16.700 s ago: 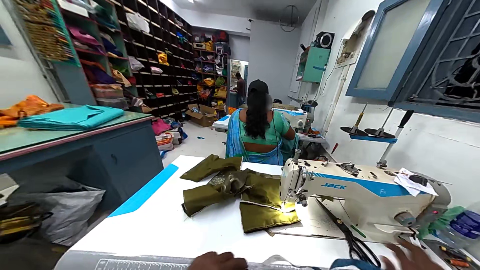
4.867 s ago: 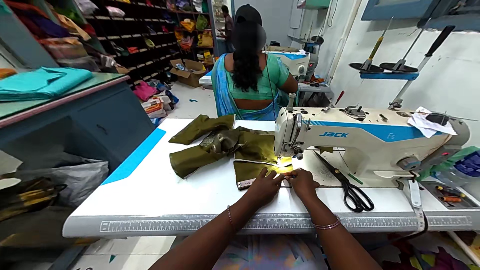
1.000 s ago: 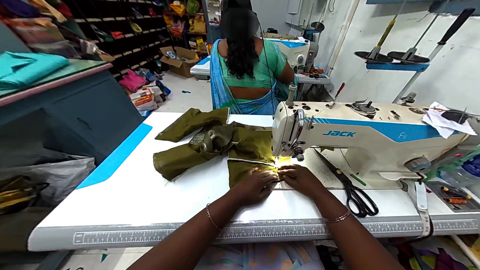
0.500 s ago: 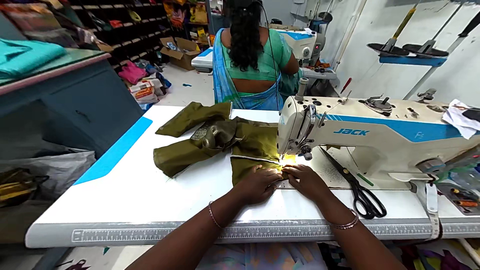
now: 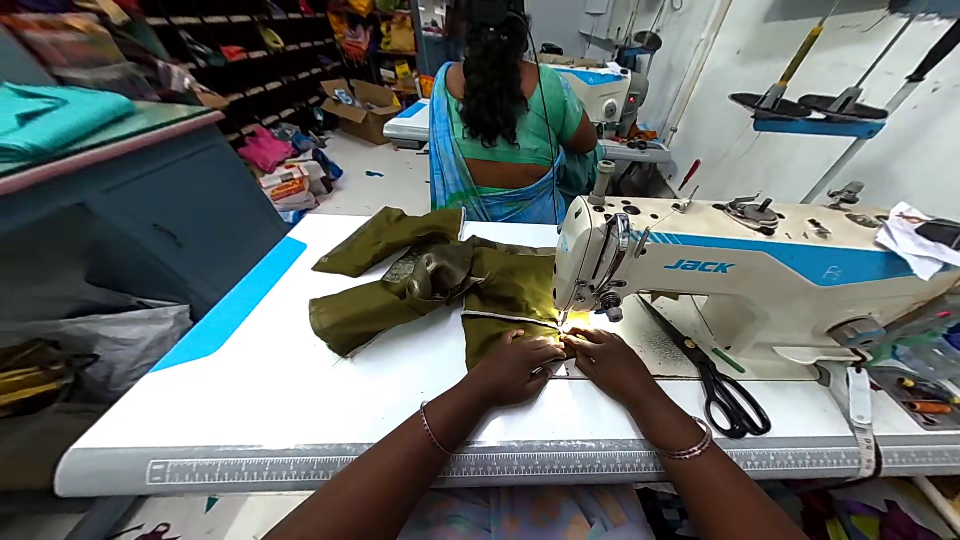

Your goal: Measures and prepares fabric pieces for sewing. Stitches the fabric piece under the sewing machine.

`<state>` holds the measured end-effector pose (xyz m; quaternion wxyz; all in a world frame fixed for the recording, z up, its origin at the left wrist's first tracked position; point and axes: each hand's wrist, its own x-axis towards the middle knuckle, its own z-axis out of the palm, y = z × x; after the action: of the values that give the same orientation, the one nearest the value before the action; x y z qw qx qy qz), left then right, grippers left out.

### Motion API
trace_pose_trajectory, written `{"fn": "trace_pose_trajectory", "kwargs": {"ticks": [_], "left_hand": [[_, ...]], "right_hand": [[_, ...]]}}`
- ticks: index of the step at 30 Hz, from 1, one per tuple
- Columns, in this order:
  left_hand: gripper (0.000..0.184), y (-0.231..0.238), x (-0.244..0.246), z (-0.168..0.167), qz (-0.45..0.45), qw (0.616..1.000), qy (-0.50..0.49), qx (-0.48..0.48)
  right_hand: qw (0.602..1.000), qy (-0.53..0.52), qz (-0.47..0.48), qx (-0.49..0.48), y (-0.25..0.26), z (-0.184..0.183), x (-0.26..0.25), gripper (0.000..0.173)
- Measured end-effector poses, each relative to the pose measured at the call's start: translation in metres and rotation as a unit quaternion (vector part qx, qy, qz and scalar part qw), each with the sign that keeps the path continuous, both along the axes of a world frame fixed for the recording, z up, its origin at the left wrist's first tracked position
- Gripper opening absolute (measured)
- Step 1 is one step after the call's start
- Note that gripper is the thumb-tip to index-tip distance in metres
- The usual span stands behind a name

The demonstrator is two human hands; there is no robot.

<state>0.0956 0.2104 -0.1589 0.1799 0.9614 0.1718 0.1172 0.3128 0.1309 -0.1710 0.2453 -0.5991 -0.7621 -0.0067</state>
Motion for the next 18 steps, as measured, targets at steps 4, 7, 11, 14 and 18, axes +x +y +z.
{"fn": "trace_pose_trajectory", "kwargs": {"ticks": [4, 7, 11, 14, 18], "left_hand": [[0.038, -0.0012, 0.0024, -0.0005, 0.006, 1.0, -0.003, 0.001], [0.038, -0.0012, 0.0041, 0.0007, 0.012, 1.0, 0.002, 0.0], [0.038, -0.0004, 0.0062, -0.0006, 0.011, 1.0, -0.01, 0.01], [0.038, -0.0005, 0.0073, -0.0005, 0.012, 1.0, -0.01, 0.013], [0.039, -0.0002, 0.0089, -0.0017, 0.017, 0.999, 0.007, 0.029]], "right_hand": [[1.0, -0.002, -0.004, -0.012, -0.0004, 0.0015, -0.0016, 0.031], [1.0, -0.008, -0.011, -0.02, -0.0002, 0.0016, -0.0024, 0.032], [1.0, -0.01, -0.017, -0.023, -0.0011, 0.0033, -0.0035, 0.032], [0.999, -0.01, -0.021, -0.027, -0.0016, 0.0037, -0.004, 0.032], [0.999, -0.012, -0.024, -0.023, -0.0019, 0.0033, -0.0037, 0.032]]}}
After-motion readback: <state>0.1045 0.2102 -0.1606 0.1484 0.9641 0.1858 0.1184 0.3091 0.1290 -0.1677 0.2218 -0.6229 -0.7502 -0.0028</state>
